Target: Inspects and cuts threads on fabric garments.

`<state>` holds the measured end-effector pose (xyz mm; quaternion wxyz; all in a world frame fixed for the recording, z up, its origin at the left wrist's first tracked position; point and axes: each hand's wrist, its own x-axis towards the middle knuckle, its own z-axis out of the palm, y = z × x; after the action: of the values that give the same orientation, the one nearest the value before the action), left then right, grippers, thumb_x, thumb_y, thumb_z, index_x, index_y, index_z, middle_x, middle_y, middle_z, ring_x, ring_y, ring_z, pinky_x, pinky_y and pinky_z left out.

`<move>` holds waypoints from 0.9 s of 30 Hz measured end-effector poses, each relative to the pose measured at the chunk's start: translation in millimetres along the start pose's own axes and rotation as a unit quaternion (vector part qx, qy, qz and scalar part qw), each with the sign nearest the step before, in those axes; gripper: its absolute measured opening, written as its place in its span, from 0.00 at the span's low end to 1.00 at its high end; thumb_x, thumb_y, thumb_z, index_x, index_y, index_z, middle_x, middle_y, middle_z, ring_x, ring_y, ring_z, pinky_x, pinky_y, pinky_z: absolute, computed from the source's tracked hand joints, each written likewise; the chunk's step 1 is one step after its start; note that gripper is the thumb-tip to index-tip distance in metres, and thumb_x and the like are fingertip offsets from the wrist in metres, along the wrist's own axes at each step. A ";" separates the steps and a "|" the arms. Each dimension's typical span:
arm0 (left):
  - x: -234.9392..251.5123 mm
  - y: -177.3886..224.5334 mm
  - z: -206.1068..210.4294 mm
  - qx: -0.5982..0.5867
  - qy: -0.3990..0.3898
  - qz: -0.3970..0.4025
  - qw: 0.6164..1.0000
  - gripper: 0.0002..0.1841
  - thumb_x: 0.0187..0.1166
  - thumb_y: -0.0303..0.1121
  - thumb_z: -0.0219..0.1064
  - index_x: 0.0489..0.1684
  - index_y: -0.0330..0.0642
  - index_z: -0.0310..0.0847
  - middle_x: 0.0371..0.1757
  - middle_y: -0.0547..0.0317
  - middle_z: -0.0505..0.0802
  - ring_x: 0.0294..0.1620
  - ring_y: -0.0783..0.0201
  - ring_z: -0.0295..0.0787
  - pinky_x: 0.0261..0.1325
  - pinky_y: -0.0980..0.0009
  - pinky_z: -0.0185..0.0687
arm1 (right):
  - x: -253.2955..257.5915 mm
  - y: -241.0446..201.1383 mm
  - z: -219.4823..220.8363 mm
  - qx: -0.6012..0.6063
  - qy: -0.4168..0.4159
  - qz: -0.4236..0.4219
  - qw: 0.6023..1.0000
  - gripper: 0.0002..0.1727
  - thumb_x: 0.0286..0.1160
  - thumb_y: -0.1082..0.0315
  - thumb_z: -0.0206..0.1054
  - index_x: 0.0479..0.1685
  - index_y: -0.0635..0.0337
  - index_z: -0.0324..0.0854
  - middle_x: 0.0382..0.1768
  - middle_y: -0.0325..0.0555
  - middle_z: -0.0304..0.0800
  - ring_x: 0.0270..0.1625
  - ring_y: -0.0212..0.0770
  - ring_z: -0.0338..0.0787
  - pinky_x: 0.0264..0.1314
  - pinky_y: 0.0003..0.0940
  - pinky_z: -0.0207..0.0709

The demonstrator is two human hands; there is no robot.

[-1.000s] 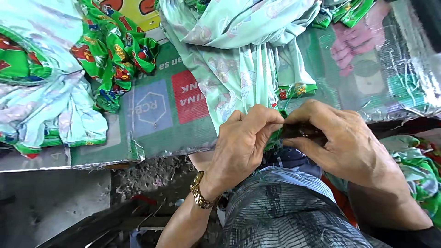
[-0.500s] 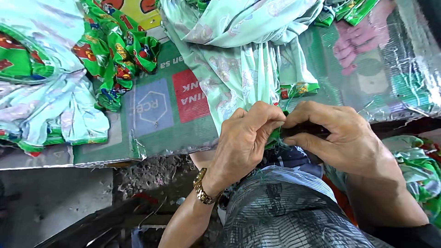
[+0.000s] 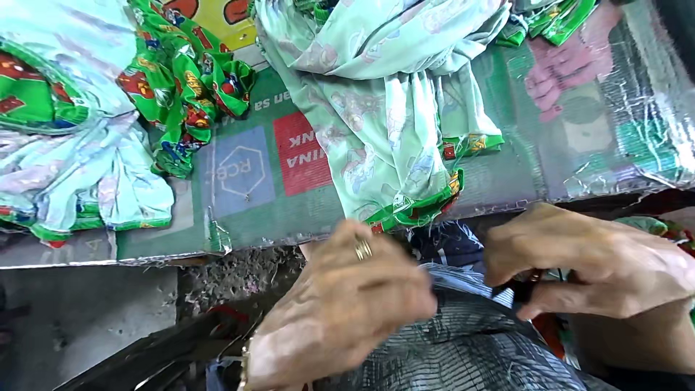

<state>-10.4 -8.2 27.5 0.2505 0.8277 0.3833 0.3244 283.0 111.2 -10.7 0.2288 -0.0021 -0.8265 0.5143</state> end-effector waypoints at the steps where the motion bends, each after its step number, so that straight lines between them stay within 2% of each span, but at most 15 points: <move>1: -4.1 0.7 -5.4 -0.064 -0.047 0.003 0.997 0.11 0.89 0.41 0.62 0.45 0.50 0.91 0.42 0.66 0.96 0.46 0.72 0.89 0.63 0.67 0.76 | -0.9 -1.5 -0.7 0.013 0.026 0.005 1.000 0.17 0.87 0.53 0.64 0.51 0.59 0.83 0.36 0.36 0.86 0.38 0.21 0.84 0.39 0.15 0.78; 2: -4.1 1.0 -7.2 -0.096 -0.061 -0.003 0.994 0.15 0.89 0.45 0.62 0.44 0.47 0.92 0.38 0.64 0.96 0.42 0.73 0.90 0.58 0.69 0.77 | 1.2 -2.9 -0.6 -0.006 0.071 0.017 0.997 0.18 0.84 0.51 0.66 0.54 0.57 0.82 0.35 0.32 0.85 0.37 0.17 0.82 0.38 0.10 0.77; 4: 3.4 2.1 0.9 -0.024 0.023 -0.039 0.999 0.17 0.90 0.48 0.59 0.44 0.47 0.90 0.39 0.66 0.95 0.44 0.77 0.88 0.53 0.75 0.80 | 13.5 -2.1 3.4 -0.118 0.169 0.063 0.976 0.23 0.76 0.49 0.73 0.61 0.53 0.82 0.36 0.26 0.83 0.33 0.13 0.77 0.33 0.07 0.73; 5: 12.2 0.3 9.8 0.055 0.085 -0.063 0.993 0.16 0.89 0.48 0.61 0.45 0.48 0.90 0.43 0.67 0.95 0.47 0.77 0.88 0.54 0.76 0.80 | 21.5 0.3 6.3 -0.200 0.199 0.093 0.955 0.25 0.74 0.49 0.74 0.64 0.53 0.83 0.38 0.29 0.83 0.32 0.16 0.76 0.31 0.11 0.71; 6: 22.6 -4.3 19.4 0.134 0.125 -0.083 0.980 0.15 0.86 0.49 0.64 0.48 0.49 0.90 0.47 0.66 0.94 0.51 0.73 0.87 0.56 0.71 0.77 | 28.6 2.9 9.3 -0.277 0.210 0.120 0.930 0.25 0.74 0.51 0.74 0.66 0.54 0.84 0.41 0.35 0.84 0.31 0.24 0.77 0.30 0.21 0.70; 7: 32.6 -10.6 27.2 0.192 0.138 -0.097 0.967 0.16 0.83 0.50 0.67 0.51 0.49 0.90 0.52 0.63 0.93 0.55 0.67 0.85 0.59 0.64 0.74 | 34.2 5.6 11.7 -0.334 0.209 0.139 0.908 0.21 0.75 0.54 0.72 0.63 0.54 0.87 0.43 0.40 0.85 0.32 0.33 0.81 0.27 0.30 0.72; 9: 47.2 -22.9 36.1 0.229 0.131 -0.108 0.958 0.14 0.79 0.48 0.72 0.47 0.49 0.91 0.56 0.59 0.92 0.58 0.59 0.84 0.60 0.55 0.70 | 40.3 9.8 12.1 -0.363 0.197 0.150 0.898 0.09 0.71 0.61 0.70 0.45 0.51 0.88 0.43 0.42 0.82 0.35 0.36 0.85 0.26 0.33 0.74; 11: 53.3 -28.7 38.0 0.114 0.164 -0.108 0.974 0.05 0.78 0.37 0.72 0.36 0.47 0.89 0.57 0.59 0.91 0.63 0.60 0.83 0.65 0.57 0.71 | 41.5 11.1 7.0 -0.282 0.202 0.130 0.929 0.05 0.69 0.64 0.72 0.40 0.52 0.86 0.48 0.39 0.82 0.47 0.29 0.84 0.41 0.21 0.79; 12: 54.0 -29.2 36.7 0.002 0.190 -0.102 0.977 0.03 0.77 0.32 0.70 0.35 0.45 0.87 0.58 0.59 0.90 0.66 0.63 0.82 0.69 0.62 0.74 | 42.0 11.4 4.3 -0.210 0.209 0.116 0.948 0.06 0.68 0.66 0.74 0.40 0.55 0.84 0.49 0.38 0.82 0.52 0.26 0.84 0.49 0.17 0.81; 13: 54.4 -29.8 35.3 -0.120 0.214 -0.092 0.965 0.03 0.78 0.30 0.68 0.36 0.43 0.84 0.58 0.60 0.90 0.66 0.65 0.84 0.67 0.67 0.81 | 42.8 11.4 2.9 -0.143 0.221 0.108 0.959 0.08 0.66 0.69 0.74 0.41 0.56 0.83 0.48 0.37 0.83 0.52 0.25 0.85 0.51 0.15 0.82; 14: 54.8 -31.3 35.3 -0.227 0.240 -0.087 0.940 0.03 0.80 0.31 0.68 0.37 0.44 0.82 0.54 0.61 0.92 0.59 0.68 0.88 0.60 0.70 0.87 | 44.3 10.8 3.1 -0.093 0.236 0.107 0.961 0.10 0.64 0.72 0.73 0.43 0.57 0.82 0.45 0.35 0.85 0.48 0.23 0.86 0.47 0.15 0.83; 16: 55.4 -35.4 39.3 -0.341 0.297 -0.107 0.885 0.03 0.82 0.34 0.67 0.40 0.49 0.82 0.39 0.67 0.91 0.40 0.74 0.90 0.42 0.76 0.88 | 49.7 9.0 5.5 -0.041 0.255 0.117 0.959 0.10 0.63 0.74 0.68 0.43 0.54 0.81 0.38 0.30 0.86 0.36 0.20 0.85 0.34 0.12 0.81; 19: 54.4 -40.7 45.3 -0.359 0.338 -0.132 0.860 0.02 0.86 0.34 0.63 0.43 0.51 0.81 0.31 0.71 0.86 0.29 0.80 0.84 0.33 0.83 0.83 | 55.4 11.5 8.8 0.050 0.270 0.114 0.955 0.07 0.72 0.71 0.65 0.46 0.51 0.82 0.32 0.27 0.83 0.25 0.18 0.78 0.22 0.12 0.73; 24: 51.3 -43.6 48.2 -0.368 0.363 -0.140 0.845 0.08 0.86 0.28 0.60 0.56 0.50 0.79 0.33 0.68 0.90 0.30 0.78 0.88 0.35 0.80 0.87 | 60.0 17.8 12.3 0.096 0.273 0.117 0.950 0.04 0.80 0.66 0.64 0.47 0.49 0.81 0.32 0.26 0.81 0.25 0.17 0.77 0.21 0.10 0.72; 27: 49.9 -45.6 48.7 -0.355 0.376 -0.148 0.843 0.09 0.90 0.31 0.55 0.57 0.54 0.80 0.35 0.72 0.87 0.32 0.80 0.85 0.37 0.81 0.86 | 60.2 19.2 14.0 0.090 0.284 0.119 0.947 0.05 0.85 0.62 0.61 0.43 0.49 0.81 0.29 0.25 0.78 0.23 0.16 0.73 0.20 0.09 0.68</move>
<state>28.3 50.0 -17.9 0.4089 0.4298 0.4242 0.6841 219.3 122.8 -9.6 0.3902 -0.2260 -0.6713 0.5883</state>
